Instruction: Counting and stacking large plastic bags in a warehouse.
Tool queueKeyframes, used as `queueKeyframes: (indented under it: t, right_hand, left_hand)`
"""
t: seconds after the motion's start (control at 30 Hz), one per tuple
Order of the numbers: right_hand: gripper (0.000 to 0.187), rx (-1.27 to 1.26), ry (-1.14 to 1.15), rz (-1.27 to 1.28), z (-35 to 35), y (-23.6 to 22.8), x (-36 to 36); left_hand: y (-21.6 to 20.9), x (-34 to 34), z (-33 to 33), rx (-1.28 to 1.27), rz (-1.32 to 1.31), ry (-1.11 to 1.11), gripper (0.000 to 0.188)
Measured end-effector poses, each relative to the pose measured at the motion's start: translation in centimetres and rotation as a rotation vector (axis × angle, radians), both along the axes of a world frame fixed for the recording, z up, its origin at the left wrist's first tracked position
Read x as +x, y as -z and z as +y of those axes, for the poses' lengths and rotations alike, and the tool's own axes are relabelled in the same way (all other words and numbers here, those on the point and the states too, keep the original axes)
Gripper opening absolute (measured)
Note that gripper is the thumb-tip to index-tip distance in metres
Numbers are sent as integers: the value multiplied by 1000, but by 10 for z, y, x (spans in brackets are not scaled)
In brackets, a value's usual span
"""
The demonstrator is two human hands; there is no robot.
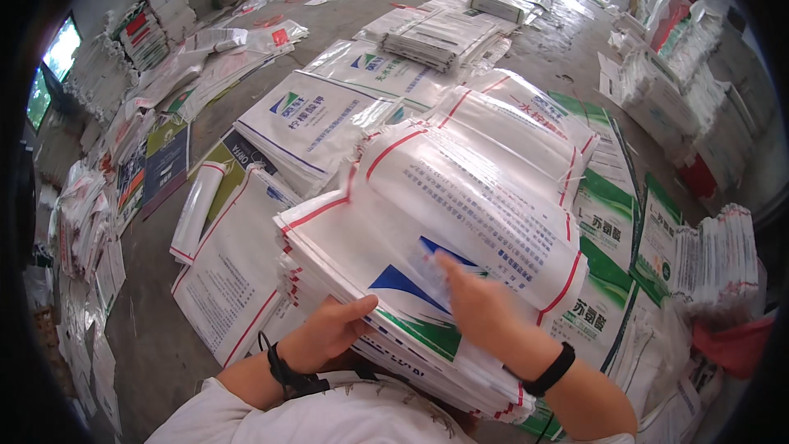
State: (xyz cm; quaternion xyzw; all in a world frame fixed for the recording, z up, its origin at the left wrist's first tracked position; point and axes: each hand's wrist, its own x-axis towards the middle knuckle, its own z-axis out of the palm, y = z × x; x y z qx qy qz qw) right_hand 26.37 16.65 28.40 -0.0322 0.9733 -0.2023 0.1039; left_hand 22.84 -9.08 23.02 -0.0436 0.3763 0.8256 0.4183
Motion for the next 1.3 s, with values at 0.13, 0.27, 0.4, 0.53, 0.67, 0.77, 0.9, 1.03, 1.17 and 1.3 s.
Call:
queueKeyframes:
  t: [0.13, 0.27, 0.4, 0.53, 0.67, 0.77, 0.9, 1.03, 1.17, 1.3]
  right_hand:
    - [66, -138, -47, 435, 31, 7, -14]
    - [72, -231, -118, 293, 6, -20, 4]
    - [53, -5, -253, 97, -5, -20, 9]
    - [45, -112, -44, -170, 40, 2, -18]
    - [42, 444, 221, 728, 103, -24, -56]
    - [43, 270, 68, 715, 66, -31, -42]
    - [45, -287, -182, -68, -5, -43, 5]
    - [42, -305, -156, -196, -10, -30, 15]
    - [33, -510, -60, -228, 1, -21, 14]
    - [27, -379, 207, -225, -4, -39, 7]
  left_hand:
    - [1, 2, 1, -18, 44, -4, 58]
    - [5, 5, 4, -7, 89, -36, 63]
    - [6, 3, 5, 1, 112, -25, 63]
    - [6, 3, 4, -26, 109, -19, 63]
    - [4, 4, 7, -38, 100, -17, 62]
    - [5, 4, 8, -52, 100, -36, 61]
    - [2, 4, 4, -66, 105, -11, 59]
    - [2, 2, 6, -74, 113, 14, 59]
    - [2, 3, 8, -73, 125, -8, 62]
    - [0, 5, 8, -91, 113, -55, 65]
